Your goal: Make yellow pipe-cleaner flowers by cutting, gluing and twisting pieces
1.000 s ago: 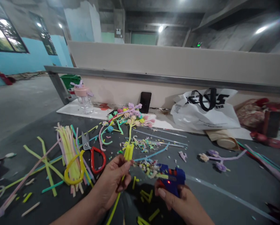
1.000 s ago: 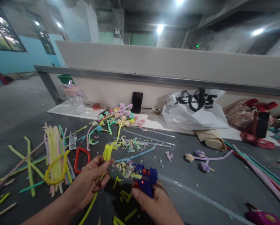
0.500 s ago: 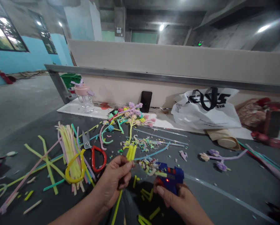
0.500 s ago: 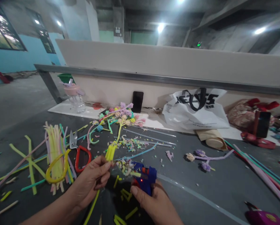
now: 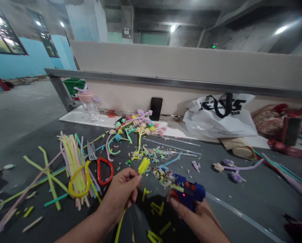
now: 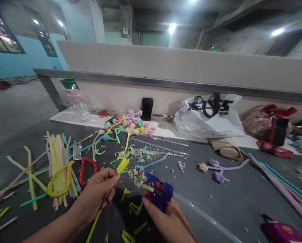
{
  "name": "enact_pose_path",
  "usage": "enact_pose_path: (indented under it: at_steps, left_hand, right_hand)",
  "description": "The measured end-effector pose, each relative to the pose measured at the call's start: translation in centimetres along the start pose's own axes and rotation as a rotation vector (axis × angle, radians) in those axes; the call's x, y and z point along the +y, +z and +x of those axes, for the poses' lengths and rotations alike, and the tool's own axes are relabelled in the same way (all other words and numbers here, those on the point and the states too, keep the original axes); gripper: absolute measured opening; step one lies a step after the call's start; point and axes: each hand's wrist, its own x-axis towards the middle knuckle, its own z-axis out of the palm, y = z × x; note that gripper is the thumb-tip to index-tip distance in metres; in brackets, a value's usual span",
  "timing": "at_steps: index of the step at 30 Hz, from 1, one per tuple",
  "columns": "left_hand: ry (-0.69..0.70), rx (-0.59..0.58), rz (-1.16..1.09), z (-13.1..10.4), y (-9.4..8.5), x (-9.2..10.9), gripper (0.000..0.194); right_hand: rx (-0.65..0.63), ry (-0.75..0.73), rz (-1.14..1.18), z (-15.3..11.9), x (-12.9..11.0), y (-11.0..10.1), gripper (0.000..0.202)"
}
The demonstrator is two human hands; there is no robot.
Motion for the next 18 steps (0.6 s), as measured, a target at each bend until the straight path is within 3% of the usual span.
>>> enact_pose_path:
  at_steps: [9, 14, 18]
  left_hand:
    - [-0.030, -0.008, -0.043, -0.2, -0.1, 0.2, 0.026]
    - [-0.053, -0.070, -0.142, -0.5, -0.1, 0.6, 0.025]
    - [-0.067, -0.104, -0.158, -0.5, -0.1, 0.7, 0.025]
  right_hand:
    - [0.028, -0.027, -0.100, 0.0, 0.4, 0.5, 0.025]
    - [0.144, -0.024, -0.117, -0.4, -0.3, 1.2, 0.029]
    - [0.128, -0.045, -0.138, -0.5, -0.5, 1.4, 0.030]
